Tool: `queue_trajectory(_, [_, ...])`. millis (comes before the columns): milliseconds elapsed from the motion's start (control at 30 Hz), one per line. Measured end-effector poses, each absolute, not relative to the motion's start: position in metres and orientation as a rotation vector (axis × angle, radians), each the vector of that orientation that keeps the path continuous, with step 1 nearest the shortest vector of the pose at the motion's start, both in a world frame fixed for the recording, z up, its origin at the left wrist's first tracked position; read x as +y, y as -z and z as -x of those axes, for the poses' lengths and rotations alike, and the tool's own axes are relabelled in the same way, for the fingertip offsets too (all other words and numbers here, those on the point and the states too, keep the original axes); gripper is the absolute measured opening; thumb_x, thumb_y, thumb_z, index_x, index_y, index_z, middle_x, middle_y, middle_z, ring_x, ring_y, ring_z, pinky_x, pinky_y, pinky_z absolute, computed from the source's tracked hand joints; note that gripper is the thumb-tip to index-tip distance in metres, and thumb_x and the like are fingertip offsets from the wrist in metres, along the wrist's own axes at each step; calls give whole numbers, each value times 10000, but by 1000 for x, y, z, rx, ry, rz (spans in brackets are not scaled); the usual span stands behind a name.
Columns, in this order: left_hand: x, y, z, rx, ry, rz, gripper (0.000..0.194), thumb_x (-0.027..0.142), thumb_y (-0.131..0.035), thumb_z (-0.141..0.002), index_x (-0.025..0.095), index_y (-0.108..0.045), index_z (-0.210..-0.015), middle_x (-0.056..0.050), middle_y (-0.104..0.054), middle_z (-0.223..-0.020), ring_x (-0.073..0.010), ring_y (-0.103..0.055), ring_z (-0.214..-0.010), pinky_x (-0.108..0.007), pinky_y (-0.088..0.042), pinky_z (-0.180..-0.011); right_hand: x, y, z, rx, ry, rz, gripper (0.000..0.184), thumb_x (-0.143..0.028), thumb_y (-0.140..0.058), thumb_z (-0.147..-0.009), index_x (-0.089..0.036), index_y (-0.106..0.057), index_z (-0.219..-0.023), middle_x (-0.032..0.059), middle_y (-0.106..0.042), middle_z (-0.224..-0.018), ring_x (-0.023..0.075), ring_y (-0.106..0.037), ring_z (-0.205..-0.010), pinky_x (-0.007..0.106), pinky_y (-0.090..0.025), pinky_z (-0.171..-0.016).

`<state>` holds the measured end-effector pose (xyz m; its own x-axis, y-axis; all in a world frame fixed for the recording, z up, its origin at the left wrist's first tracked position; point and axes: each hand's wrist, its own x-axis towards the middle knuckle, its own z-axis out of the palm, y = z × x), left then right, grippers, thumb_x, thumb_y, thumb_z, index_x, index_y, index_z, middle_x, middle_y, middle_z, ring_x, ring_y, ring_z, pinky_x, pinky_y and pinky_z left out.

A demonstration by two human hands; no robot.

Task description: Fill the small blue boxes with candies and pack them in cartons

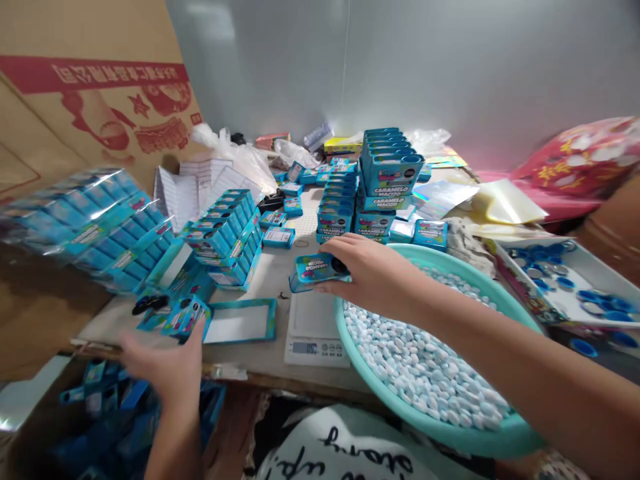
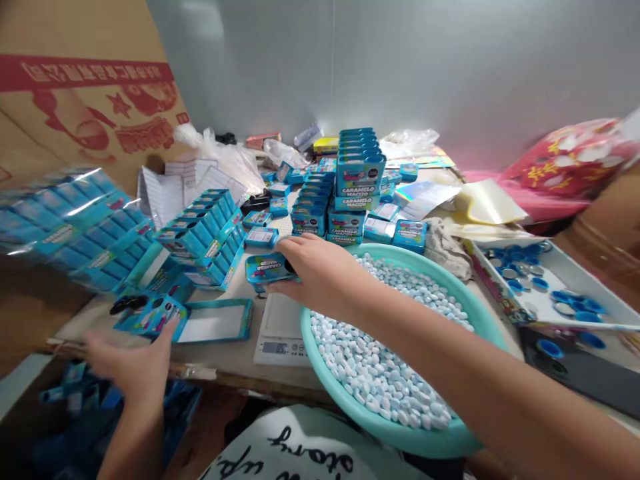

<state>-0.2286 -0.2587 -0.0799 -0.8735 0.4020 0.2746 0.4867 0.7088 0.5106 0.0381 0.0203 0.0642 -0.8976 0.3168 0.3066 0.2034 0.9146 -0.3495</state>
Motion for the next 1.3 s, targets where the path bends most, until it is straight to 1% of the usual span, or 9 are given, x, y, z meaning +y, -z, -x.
queue_trajectory(100, [-228, 64, 178, -2330, 967, 836, 905, 630, -693, -852, 197, -286, -1535, -231, -388, -1547, -431, -340, -1511, -649, -306, -1241, 23, -72, -69, -2640, -577, 479, 467, -435, -786, -887, -223, -667, -1285, 107, -733, -1197, 288, -691, -1071, 360, -537, -851])
queue_trajectory(233, [-141, 32, 104, -2133, 1593, 1857, 1086, 581, -822, -766, 308, -185, -1602, -149, -458, -1570, -356, -505, -1428, -557, -453, -1176, 24, -75, -98, -2653, -742, 426, 430, -363, -836, -840, -245, -708, -1234, 85, -735, -1211, 261, -691, -1099, 364, -553, -915])
queue_trajectory(300, [-97, 18, 79, -2175, 1675, 2167, 777, 484, -787, -833, 280, -439, -1498, -120, -612, -1451, -326, -612, -1316, -488, -526, -1091, 26, -68, -109, -2592, -808, 443, 401, -320, -804, -863, -247, -700, -1243, 90, -714, -1248, 250, -677, -1133, 374, -560, -944])
queue_trajectory(400, [-49, 11, 60, -2270, 1894, 2155, 434, 439, -773, -845, 224, -664, -1206, -79, -768, -1146, -290, -729, -1045, -429, -596, -901, 37, -48, -137, -2299, -941, 708, 625, -386, -760, -884, -281, -539, -1459, 124, -608, -1436, 274, -631, -1254, 417, -594, -946])
queue_trajectory(600, [-11, 27, 45, -2327, 2122, 1842, 455, 373, -866, -699, 210, -656, -1068, -35, -766, -950, -274, -729, -902, -395, -575, -824, 32, 5, -181, -2675, -944, 1109, 1075, -762, -733, -772, -233, -363, -1631, 211, -328, -1676, 449, -352, -1507, 627, -367, -1192])
queue_trajectory(733, [-7, 35, 41, -2274, 2240, 1858, 554, 353, -869, -703, 233, -592, -1168, -27, -728, -996, -236, -728, -895, -364, -585, -824, 13, 28, -163, -2883, -749, 950, 1249, -823, -792, -631, -190, -379, -1624, 282, -348, -1629, 524, -331, -1481, 684, -303, -1178])
queue_trajectory(900, [-15, 34, 42, -2059, 2244, 2067, 564, 333, -836, -775, 247, -608, -1284, -77, -675, -1217, -239, -715, -1094, -348, -574, -948, 8, 29, -152, -2840, -689, 904, 927, -736, -814, -693, -179, -607, -1404, 187, -626, -1227, 383, -600, -1114, 513, -516, -944])
queue_trajectory(1133, [-15, 37, 45, -2135, 2042, 2358, 423, 343, -809, -819, 256, -664, -1207, -59, -736, -1171, -257, -727, -1069, -367, -572, -949, 17, 38, -148, -2763, -737, 789, 367, -293, -805, -828, -222, -717, -1177, 110, -705, -1155, 297, -668, -1056, 392, -520, -905])
queue_trajectory(1300, [-14, 39, 45, -2240, 2060, 2373, 425, 369, -802, -820, 249, -660, -1203, -56, -740, -1145, -263, -723, -1053, -370, -568, -922, 20, 39, -152, -2601, -785, 687, 154, -221, -691, -885, -206, -729, -1033, 95, -743, -1068, 259, -700, -958, 357, -531, -831])
